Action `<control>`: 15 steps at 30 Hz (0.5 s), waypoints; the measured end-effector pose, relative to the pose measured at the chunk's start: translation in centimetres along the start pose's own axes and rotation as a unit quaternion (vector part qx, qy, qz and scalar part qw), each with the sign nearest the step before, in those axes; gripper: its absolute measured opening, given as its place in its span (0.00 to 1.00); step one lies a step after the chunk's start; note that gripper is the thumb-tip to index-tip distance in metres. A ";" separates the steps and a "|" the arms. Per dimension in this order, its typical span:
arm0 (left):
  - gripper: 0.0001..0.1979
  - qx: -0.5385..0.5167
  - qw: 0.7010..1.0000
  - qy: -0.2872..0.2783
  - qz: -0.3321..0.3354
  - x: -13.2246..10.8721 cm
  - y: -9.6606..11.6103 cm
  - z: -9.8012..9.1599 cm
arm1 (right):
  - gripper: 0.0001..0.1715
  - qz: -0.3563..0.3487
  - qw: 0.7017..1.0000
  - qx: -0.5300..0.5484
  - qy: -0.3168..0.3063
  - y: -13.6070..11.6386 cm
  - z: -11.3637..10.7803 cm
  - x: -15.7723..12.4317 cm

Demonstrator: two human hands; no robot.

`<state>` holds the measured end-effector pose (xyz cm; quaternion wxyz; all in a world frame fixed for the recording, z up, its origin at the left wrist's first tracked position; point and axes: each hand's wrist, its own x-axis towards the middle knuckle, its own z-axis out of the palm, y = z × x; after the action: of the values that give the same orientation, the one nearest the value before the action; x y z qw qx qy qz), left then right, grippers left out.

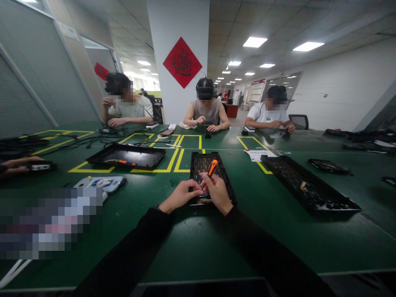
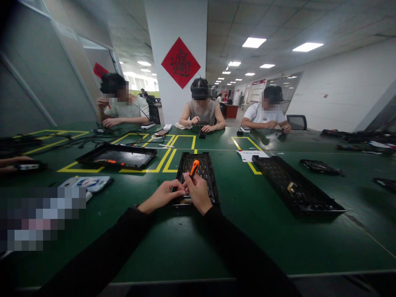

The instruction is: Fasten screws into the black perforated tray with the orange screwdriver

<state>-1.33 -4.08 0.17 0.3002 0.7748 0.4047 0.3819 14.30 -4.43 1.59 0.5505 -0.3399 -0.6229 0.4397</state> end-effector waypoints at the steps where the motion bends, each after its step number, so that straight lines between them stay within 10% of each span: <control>1: 0.11 -0.001 1.000 0.001 -0.001 0.0 0.0 0.0 | 0.21 0.001 1.000 0.012 0.000 0.1 0.0 0.0; 15: 0.12 -0.004 1.000 -0.006 0.012 -0.1 0.0 -0.2 | 0.13 -0.020 0.999 0.033 0.012 0.4 0.1 0.0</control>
<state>-1.54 -4.11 0.21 0.3008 0.7811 0.3918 0.3820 14.15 -4.28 1.26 0.5778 -0.3140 -0.6080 0.4448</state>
